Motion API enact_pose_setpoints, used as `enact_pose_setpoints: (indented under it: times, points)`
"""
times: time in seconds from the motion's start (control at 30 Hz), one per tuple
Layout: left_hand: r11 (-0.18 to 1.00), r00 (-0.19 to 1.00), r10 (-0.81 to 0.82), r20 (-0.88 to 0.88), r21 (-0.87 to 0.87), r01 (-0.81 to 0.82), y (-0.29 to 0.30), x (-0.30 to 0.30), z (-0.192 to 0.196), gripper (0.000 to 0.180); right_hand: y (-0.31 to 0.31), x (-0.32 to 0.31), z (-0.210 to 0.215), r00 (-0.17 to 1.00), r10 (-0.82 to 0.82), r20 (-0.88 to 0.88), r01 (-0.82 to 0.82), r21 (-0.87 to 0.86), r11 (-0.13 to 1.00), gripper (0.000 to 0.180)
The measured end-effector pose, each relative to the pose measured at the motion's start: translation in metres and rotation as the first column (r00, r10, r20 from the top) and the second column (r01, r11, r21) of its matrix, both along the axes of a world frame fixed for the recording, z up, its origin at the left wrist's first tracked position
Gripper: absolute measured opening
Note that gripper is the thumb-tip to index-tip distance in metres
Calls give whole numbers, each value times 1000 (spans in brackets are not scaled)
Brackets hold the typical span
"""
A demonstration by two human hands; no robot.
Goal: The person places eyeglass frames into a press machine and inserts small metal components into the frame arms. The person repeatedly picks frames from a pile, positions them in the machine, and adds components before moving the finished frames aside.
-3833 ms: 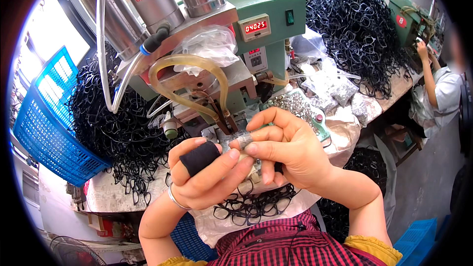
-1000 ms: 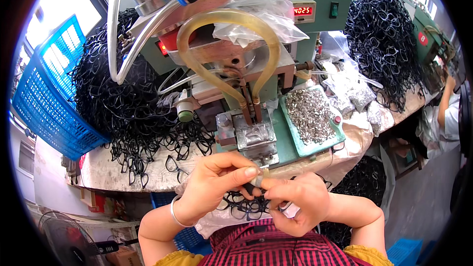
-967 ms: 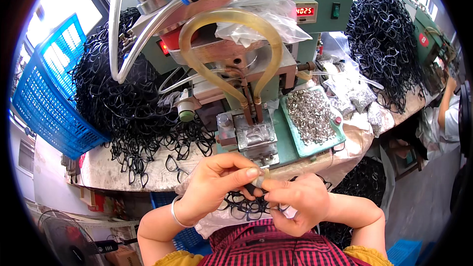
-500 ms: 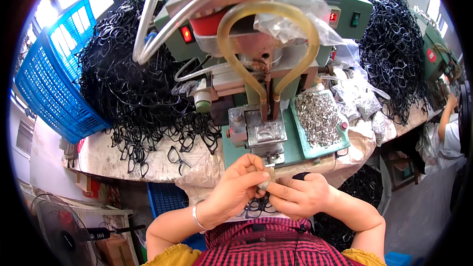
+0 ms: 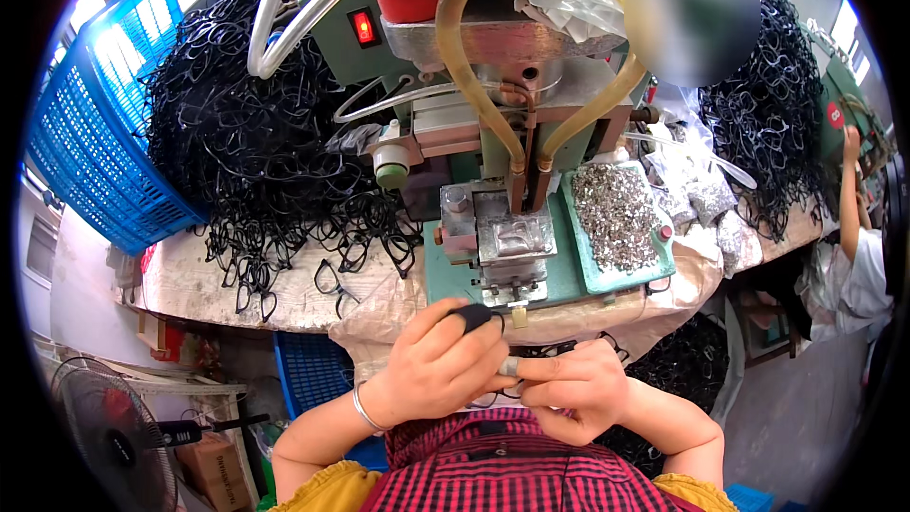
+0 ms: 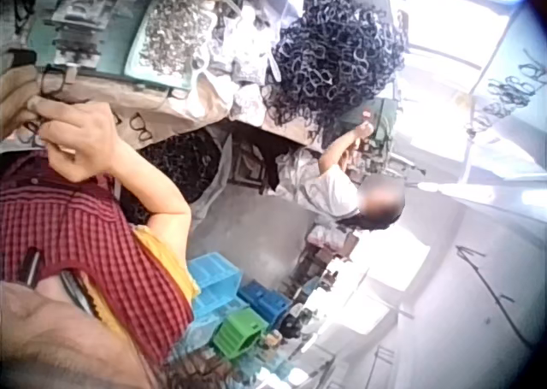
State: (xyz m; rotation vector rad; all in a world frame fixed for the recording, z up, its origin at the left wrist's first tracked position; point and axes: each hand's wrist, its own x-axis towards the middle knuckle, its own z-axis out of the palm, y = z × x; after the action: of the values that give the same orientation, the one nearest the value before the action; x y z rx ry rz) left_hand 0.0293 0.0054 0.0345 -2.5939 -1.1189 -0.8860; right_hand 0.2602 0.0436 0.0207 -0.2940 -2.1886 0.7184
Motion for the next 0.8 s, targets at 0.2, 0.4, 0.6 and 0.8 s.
enact_pose_setpoints:
  times: [0.2, 0.4, 0.6, 0.8]
  points:
    - [322, 836, -94, 541, -778, 539, -5, -6, -3, 30, -9, 8, 4, 978, 192, -85, -207, -234, 950, 14]
    - [431, 332, 418, 846, -506, 747, -4, 12, 7, 66, -16, 7, -11, 629, 23, -777, -776, -630, -37, 26]
    - [622, 177, 405, 897, -412, 665, -5, 40, -10, 33, -18, -11, -4, 457, -108, -883, -884, -438, -165, 33]
    - [463, 292, 547, 785, -574, 675, -10, 34, -67, 33, -12, -9, 0, 997, 69, -16, -65, -596, 800, 38]
